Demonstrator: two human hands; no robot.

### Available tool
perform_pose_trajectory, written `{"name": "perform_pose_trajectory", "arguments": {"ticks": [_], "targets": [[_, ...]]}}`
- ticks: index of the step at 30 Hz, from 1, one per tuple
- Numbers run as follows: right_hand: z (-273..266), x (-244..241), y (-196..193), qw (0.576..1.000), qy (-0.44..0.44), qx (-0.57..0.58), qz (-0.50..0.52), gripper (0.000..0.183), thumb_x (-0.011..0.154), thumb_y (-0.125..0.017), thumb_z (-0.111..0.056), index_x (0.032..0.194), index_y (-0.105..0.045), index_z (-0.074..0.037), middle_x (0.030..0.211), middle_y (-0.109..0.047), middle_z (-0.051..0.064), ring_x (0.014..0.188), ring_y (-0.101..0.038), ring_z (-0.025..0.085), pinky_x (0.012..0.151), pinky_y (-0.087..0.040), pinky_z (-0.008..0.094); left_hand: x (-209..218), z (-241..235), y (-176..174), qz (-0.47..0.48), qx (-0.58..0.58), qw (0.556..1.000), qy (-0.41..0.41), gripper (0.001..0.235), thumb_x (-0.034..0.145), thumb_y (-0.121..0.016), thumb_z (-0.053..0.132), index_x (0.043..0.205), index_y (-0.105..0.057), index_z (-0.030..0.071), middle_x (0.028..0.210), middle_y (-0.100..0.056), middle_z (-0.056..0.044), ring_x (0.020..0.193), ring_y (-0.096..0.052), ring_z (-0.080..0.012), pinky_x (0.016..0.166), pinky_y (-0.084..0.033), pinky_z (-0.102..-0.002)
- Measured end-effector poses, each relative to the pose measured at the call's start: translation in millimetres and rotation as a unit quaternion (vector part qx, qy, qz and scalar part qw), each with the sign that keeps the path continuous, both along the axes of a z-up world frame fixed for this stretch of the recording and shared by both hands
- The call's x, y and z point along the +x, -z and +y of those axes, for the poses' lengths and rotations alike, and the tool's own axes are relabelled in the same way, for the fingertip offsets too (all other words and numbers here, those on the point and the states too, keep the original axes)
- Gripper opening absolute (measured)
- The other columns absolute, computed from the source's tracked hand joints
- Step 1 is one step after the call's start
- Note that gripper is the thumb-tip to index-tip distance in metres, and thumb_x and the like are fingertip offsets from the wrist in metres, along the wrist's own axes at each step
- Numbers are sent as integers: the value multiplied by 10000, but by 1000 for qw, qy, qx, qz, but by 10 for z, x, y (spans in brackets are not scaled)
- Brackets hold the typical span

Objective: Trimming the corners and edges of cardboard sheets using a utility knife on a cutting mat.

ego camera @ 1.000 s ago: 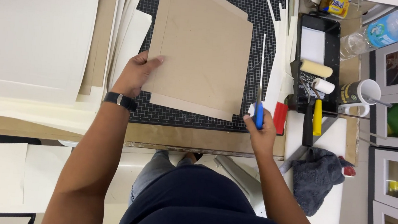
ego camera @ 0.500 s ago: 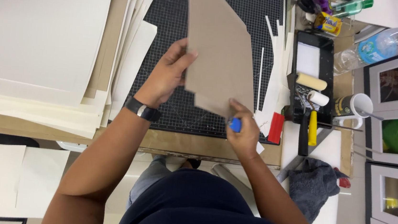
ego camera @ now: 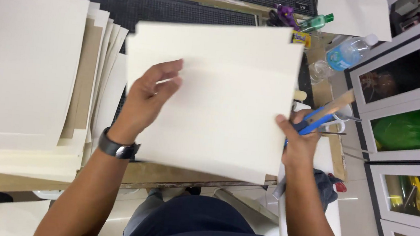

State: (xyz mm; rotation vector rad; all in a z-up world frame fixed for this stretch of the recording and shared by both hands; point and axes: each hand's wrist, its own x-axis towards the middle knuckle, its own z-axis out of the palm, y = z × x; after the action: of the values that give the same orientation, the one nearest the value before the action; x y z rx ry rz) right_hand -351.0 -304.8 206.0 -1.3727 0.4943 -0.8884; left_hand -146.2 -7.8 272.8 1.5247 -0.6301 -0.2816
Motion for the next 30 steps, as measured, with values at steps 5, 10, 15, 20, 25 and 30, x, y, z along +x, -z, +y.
{"name": "perform_pose_trajectory", "arguments": {"ticks": [5,10,15,20,25,30], "targets": [[182,-41,235,996,-69,51,8,409,835,-801,73,861,-461,-152,724,-664,18,609,-687,129,571,-560,254,76,185,114,-11,13,999,-48,337,1041,-638,175,1354,-639,51,1264,-678,-185,1239,-635,-316,1054,-517,-487],[47,117,479,993,-108,56,9,408,829,-808,68,872,-470,-157,694,-637,8,599,-666,127,571,-558,257,101,394,204,-18,22,996,-88,311,1065,-617,178,1352,-645,60,1260,-682,-203,1220,-654,-351,1032,-521,-491],[57,459,485,988,-143,61,-17,375,869,-819,-14,911,-489,-185,739,-665,-35,647,-680,98,613,-560,238,-38,525,313,-77,35,992,-92,243,1103,-614,88,1324,-646,-8,1277,-662,-224,1190,-656,-358,1015,-515,-490],[18,794,522,982,-175,68,-36,355,888,-808,-2,908,-501,-179,688,-636,-12,627,-682,125,621,-565,251,-511,229,459,-41,113,993,-19,158,976,-706,125,1110,-685,44,1212,-719,-185,998,-703,-339,852,-561,-455],[134,1014,487,979,-184,83,-40,351,877,-811,6,907,-510,-171,707,-662,-3,676,-726,152,642,-584,262,-987,-98,462,-40,219,964,145,240,928,-702,193,1131,-689,65,1098,-761,-233,885,-740,-439,693,-587,-552],[107,1145,632,978,-182,94,-42,322,887,-802,-11,930,-516,-152,680,-634,10,653,-713,155,620,-585,258,-1219,-433,946,-189,362,866,290,841,975,-649,186,1661,-162,160,1243,-698,-241,1094,-705,-435,915,-565,-531]]}}
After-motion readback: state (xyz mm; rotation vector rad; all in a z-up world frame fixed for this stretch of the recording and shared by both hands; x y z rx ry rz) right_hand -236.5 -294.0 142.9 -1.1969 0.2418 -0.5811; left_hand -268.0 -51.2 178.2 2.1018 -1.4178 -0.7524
